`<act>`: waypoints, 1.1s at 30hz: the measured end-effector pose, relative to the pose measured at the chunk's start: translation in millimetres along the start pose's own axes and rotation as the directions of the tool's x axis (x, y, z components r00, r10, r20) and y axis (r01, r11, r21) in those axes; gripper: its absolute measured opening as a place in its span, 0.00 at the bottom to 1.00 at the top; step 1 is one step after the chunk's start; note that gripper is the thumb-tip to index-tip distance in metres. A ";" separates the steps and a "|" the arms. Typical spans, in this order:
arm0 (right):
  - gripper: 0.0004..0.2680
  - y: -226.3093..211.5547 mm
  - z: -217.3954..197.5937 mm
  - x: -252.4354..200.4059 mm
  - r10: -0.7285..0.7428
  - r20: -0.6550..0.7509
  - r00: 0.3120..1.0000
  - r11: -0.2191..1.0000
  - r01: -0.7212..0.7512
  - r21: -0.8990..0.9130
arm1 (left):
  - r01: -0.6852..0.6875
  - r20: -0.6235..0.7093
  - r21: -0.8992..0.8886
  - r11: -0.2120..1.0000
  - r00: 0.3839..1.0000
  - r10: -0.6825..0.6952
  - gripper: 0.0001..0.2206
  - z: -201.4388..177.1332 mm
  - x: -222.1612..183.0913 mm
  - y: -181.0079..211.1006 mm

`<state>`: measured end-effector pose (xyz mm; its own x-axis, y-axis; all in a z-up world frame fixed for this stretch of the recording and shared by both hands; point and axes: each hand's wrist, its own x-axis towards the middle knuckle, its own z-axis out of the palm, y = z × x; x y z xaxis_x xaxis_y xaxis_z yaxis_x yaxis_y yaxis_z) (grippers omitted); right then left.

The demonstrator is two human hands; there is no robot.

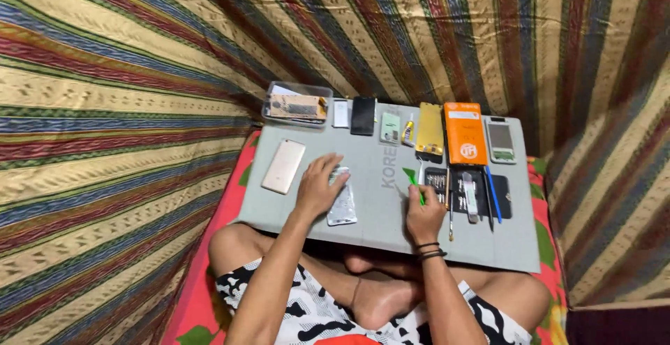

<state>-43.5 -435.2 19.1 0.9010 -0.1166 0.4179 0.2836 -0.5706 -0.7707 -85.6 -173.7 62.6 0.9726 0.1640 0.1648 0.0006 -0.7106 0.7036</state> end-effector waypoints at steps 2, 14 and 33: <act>0.09 -0.1 -1.1 -2.7 0.006 -0.006 1.000 1.000 -0.006 -0.001 | -0.054 -0.033 0.091 0.994 0.998 0.057 0.24 19.2 -6.2 -8.9; 0.10 3.9 -3.8 -5.4 0.020 -0.008 1.000 0.999 -0.020 0.050 | -0.117 -0.121 0.161 0.980 0.983 0.137 0.23 24.7 -14.7 -14.9; 0.08 -13.3 -13.5 -13.1 0.047 -0.015 0.999 0.995 -0.046 0.083 | -0.059 -0.012 0.212 0.976 0.998 0.062 0.31 30.0 -11.9 -20.1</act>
<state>-63.5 -437.1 30.4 0.9082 -0.1561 0.3883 0.2682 -0.4950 -0.8265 -90.3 -181.9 25.8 0.9680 0.1272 0.2164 -0.0072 -0.8477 0.5304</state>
